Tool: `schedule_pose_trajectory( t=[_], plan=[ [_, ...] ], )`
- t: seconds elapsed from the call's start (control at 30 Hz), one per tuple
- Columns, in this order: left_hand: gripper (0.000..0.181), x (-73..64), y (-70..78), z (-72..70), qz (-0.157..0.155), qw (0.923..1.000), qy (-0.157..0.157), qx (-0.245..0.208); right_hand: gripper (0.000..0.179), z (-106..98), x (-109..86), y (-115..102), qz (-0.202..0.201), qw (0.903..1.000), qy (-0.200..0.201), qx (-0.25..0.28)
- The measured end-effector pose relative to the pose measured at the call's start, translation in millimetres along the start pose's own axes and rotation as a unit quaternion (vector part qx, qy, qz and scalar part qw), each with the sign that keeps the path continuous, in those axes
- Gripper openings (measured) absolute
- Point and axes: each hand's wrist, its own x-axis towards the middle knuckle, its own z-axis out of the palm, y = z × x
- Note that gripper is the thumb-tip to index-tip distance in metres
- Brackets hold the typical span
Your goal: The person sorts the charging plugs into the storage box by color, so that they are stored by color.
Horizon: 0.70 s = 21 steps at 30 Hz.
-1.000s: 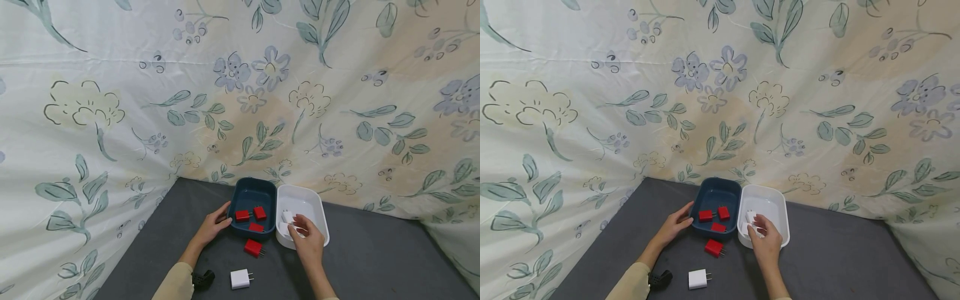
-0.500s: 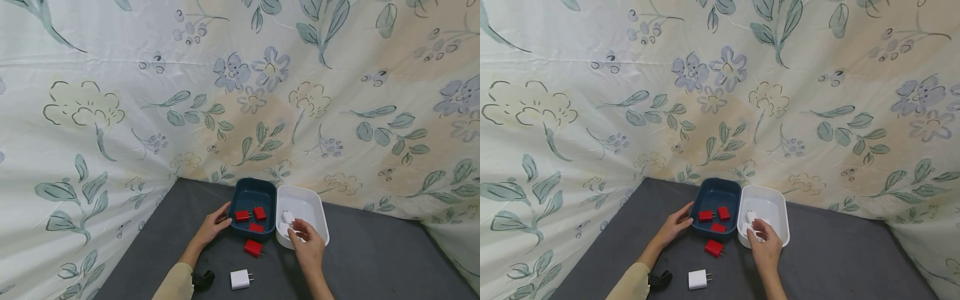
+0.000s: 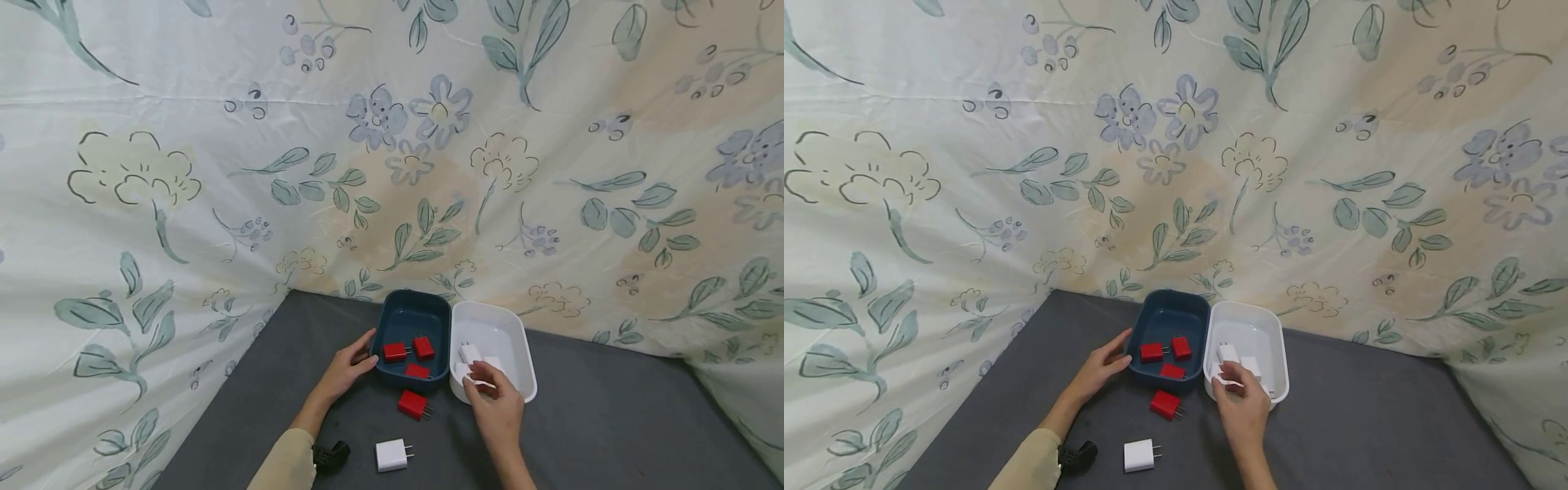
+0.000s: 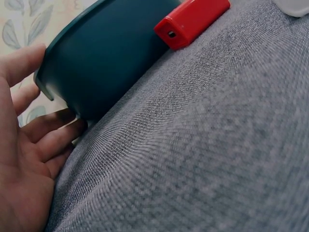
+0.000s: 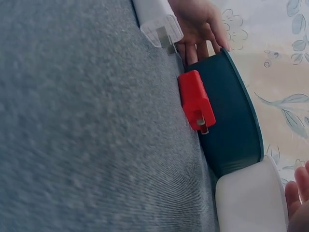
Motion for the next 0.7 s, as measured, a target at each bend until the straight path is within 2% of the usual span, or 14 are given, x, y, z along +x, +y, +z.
schedule_pose_trajectory(
  t=[0.23,0.47,0.57,0.7],
  plan=[
    [0.061,-0.4,-0.5,0.3,-0.001,1.0,0.007,0.002,0.032,6,-8.8,-4,-0.018,0.9994,-0.002,0.029],
    [0.062,-0.1,-0.4,0.2,0.004,1.0,0.006,0.007,0.033,6,-17.7,-30,0.001,0.9991,-0.028,0.033],
    [0.061,0.1,-0.1,-0.3,0.004,1.0,0.004,0.007,0.035,9,-19.3,-25,0.016,0.9986,-0.038,0.033],
    [0.061,0.2,0.2,-0.2,0.008,0.9999,0.003,0.007,0.037,13,-23.0,-9,0.03,0.9979,-0.047,0.034]
  ],
)
